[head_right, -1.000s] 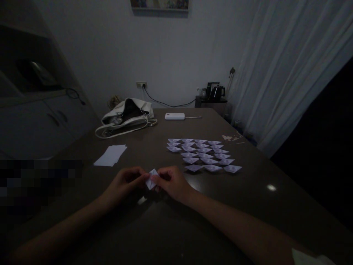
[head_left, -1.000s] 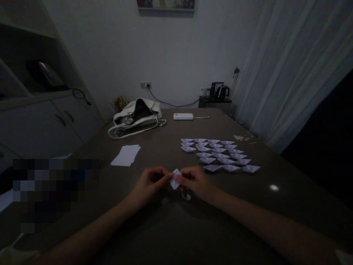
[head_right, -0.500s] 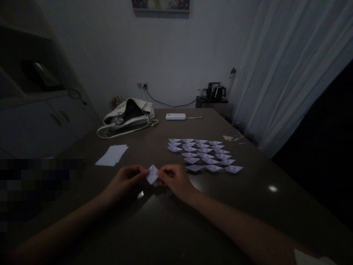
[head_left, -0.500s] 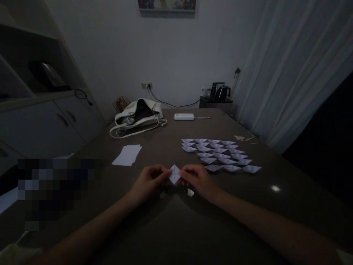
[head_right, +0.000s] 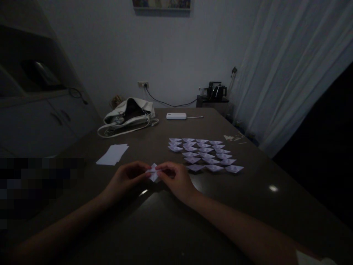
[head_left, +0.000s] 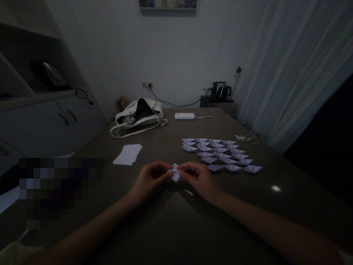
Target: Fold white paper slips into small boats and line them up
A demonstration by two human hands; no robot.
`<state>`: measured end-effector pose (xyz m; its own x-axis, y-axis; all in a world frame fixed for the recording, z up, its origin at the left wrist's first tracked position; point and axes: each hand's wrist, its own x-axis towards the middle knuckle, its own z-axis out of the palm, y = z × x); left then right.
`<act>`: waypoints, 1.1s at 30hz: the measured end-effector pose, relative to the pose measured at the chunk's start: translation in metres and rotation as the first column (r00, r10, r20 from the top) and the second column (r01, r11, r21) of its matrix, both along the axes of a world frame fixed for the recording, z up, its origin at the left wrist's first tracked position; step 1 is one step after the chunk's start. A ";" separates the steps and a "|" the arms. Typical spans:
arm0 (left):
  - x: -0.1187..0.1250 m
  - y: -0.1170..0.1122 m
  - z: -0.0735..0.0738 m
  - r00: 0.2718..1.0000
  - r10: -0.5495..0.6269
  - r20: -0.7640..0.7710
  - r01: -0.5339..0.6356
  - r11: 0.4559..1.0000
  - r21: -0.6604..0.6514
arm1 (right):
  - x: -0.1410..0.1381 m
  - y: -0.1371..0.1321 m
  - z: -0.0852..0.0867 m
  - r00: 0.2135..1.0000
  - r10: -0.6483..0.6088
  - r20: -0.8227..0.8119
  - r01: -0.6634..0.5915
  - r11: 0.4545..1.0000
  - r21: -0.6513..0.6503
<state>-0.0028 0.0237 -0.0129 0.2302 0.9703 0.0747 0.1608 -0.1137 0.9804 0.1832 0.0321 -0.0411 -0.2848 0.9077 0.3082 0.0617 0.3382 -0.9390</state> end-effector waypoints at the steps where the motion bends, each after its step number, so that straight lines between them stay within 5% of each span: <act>1: 0.000 0.000 0.001 1.000 0.008 0.002 -0.008 1.000 -0.010 | 0.000 0.000 0.000 1.000 0.000 -0.001 0.000 1.000 -0.006; 10: -0.001 -0.001 0.000 0.999 0.040 0.032 -0.039 0.999 -0.010 | 0.002 0.000 0.001 0.999 -0.035 0.010 0.034 0.999 0.038; 26: -0.005 -0.004 -0.001 0.985 0.137 -0.101 -0.114 0.971 0.208 | 0.002 -0.003 0.004 0.982 -0.168 0.080 0.143 0.957 0.253; 33: -0.003 -0.004 0.000 0.980 0.143 -0.140 -0.100 0.957 0.274 | 0.001 -0.003 0.002 0.980 -0.174 0.091 0.150 0.963 0.226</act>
<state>-0.0061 0.0193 -0.0133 0.1411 0.9420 0.3046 0.3382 -0.3351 0.8794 0.1847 0.0291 -0.0389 -0.1821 0.8594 0.4778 0.2306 0.5097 -0.8289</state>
